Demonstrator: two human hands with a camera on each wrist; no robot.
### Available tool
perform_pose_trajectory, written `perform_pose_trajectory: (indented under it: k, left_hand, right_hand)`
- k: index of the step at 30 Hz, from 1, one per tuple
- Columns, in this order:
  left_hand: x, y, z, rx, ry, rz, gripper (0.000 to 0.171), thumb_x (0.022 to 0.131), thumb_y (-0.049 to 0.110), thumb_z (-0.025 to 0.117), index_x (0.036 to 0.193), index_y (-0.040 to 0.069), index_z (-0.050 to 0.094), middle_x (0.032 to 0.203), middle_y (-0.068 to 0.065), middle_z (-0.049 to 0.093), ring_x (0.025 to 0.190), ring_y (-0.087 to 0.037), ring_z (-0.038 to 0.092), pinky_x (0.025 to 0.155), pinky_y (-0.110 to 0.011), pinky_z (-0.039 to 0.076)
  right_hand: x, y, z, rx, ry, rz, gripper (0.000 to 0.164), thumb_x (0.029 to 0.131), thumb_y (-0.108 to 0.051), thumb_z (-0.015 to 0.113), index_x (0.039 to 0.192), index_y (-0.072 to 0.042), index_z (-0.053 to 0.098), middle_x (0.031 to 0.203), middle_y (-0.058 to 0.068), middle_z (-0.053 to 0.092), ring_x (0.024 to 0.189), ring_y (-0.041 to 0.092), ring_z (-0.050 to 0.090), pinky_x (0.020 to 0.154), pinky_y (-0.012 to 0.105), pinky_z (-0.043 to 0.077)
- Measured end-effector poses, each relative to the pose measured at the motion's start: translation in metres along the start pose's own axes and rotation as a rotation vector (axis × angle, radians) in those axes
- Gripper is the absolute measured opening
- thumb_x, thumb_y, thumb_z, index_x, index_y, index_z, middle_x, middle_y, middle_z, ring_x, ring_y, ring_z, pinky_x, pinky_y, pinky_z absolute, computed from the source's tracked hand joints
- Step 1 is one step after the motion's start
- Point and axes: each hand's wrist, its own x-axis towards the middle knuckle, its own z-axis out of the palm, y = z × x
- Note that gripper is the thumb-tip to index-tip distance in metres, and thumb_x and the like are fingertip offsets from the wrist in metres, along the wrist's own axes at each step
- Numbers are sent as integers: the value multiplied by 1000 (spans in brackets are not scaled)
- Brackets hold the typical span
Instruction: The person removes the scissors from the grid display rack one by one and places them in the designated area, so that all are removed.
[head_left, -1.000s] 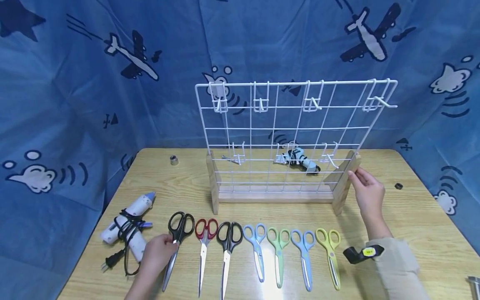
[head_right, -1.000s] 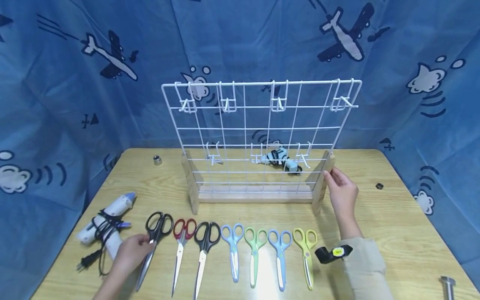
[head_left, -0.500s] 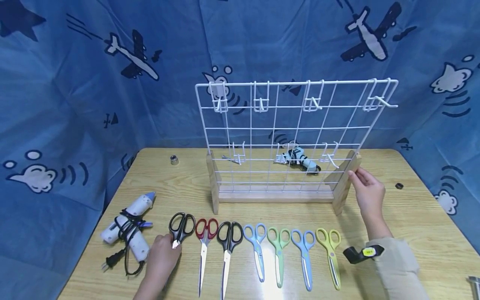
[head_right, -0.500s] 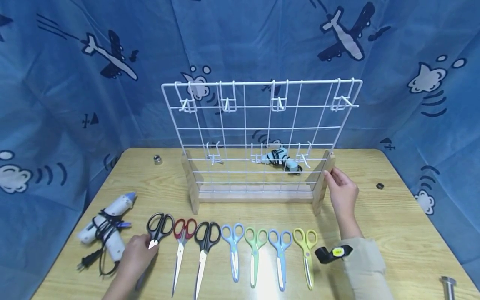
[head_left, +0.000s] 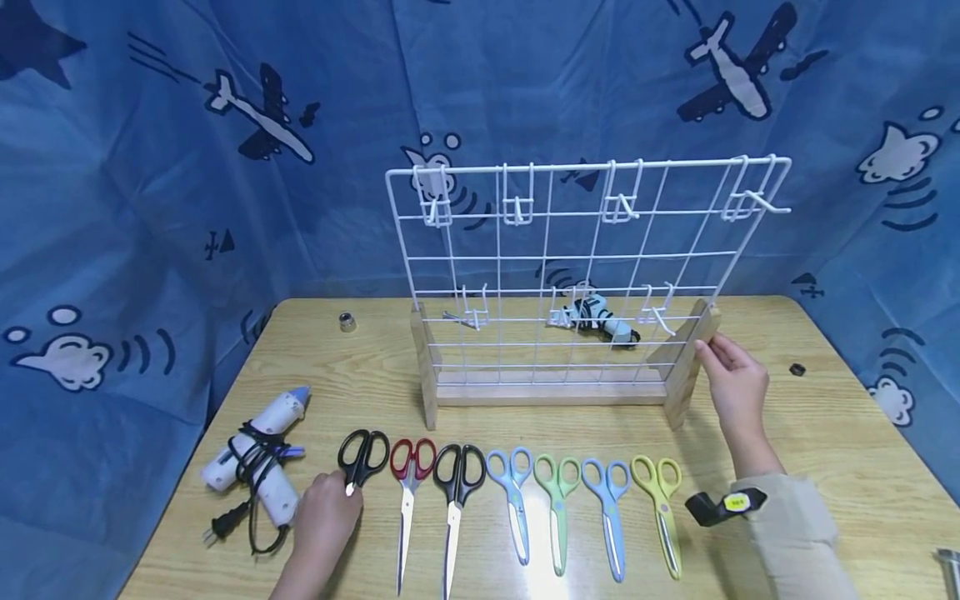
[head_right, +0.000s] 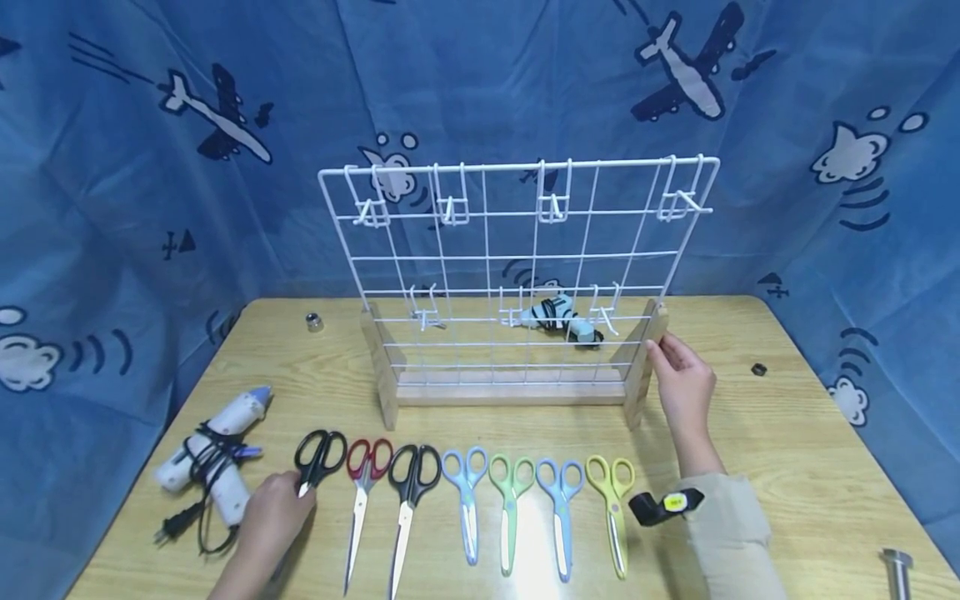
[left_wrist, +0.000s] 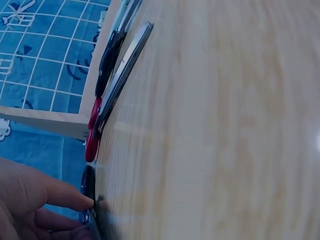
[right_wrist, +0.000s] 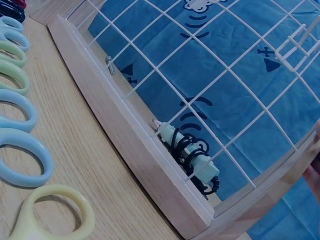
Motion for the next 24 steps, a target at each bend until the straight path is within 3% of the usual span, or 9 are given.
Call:
perform_pose_trajectory:
  k: [10,18,24]
  left_hand:
    - [2,1,-4,18,-78,-46,24,70,10,61,84,-9,59,67,-16,54,60,-29,53,49,-39,44]
    - [2,2,-7,39,-135,-62,26,71,12,61,85,-9,59,68,-16,53,60,-28,53,50,-39,44]
    - [7,7,-13,51,-226,-86,27,75,17,59,86,-8,60,70,-14,53,60,-24,52,50,-36,45]
  right_hand:
    - [1,1,2,-33,-2,6,39,70,-39,63,105,-23,59,105,1,60,93,7,57,73,12,46]
    - [2,0,3,-40,-14,42,40,70,-39,63,106,-24,59,107,0,59,94,7,56,74,12,45]
    - [-3,-1,-1,-52,7,-20,38,70,-38,64,104,-23,60,102,1,61,89,6,58,71,11,46]
